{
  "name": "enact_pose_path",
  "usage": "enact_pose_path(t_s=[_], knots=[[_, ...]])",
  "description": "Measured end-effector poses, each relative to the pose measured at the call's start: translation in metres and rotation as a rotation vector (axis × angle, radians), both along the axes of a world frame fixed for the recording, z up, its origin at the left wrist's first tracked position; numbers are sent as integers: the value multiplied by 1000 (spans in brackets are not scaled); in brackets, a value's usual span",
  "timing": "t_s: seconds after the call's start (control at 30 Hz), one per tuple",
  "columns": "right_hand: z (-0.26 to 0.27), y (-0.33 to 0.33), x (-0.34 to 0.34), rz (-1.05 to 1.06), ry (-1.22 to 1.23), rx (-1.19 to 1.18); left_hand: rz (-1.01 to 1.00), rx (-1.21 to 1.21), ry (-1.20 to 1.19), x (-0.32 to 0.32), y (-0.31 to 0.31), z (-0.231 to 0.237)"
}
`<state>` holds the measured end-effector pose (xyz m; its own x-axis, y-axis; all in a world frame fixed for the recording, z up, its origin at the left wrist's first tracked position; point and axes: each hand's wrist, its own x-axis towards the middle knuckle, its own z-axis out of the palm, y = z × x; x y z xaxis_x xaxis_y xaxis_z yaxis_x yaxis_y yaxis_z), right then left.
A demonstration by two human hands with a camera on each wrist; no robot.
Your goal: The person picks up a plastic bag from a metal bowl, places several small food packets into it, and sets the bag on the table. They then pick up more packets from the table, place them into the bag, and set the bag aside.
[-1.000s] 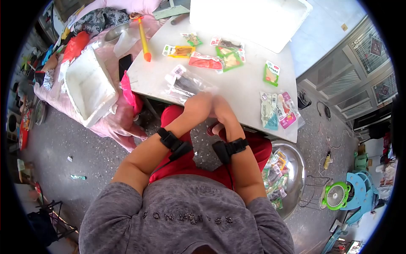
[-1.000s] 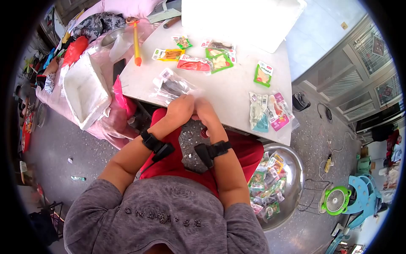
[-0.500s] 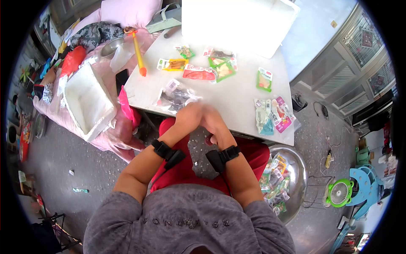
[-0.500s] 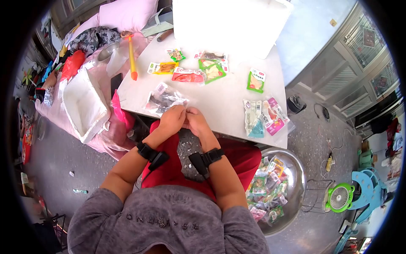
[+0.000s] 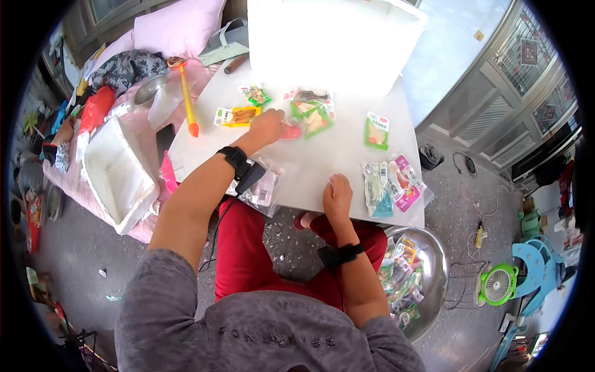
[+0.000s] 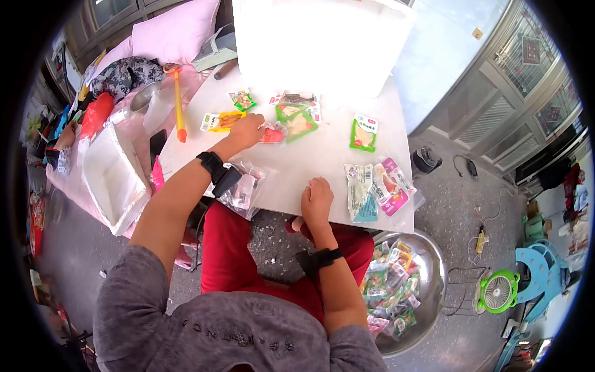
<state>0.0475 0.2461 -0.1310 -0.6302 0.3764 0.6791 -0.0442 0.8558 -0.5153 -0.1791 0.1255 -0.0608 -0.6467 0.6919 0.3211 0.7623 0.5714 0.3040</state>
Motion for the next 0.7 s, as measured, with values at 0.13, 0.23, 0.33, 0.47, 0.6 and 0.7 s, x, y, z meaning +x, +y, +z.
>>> enact_pose_path(t_s=[0.13, 0.23, 0.33, 0.47, 0.6, 0.7], knots=[[1, 2, -1, 1, -16, -31, 37, -62, 27, -57, 32, -17], [-2, 3, 0, -2, -78, -59, 56, -118, -17, -79, 55, -22], [-4, 3, 1, 0, -118, -89, -5, -188, 128, -84, 67, -18], [1, 0, 2, -29, -142, -67, -36, -257, 70, -105, 80, -30], [7, -1, 3, -36, -143, -47, -103, -224, -12, -122, 84, -42], [8, -1, 2, -35, -149, -51, -50, -252, 102, -116, 84, -41]])
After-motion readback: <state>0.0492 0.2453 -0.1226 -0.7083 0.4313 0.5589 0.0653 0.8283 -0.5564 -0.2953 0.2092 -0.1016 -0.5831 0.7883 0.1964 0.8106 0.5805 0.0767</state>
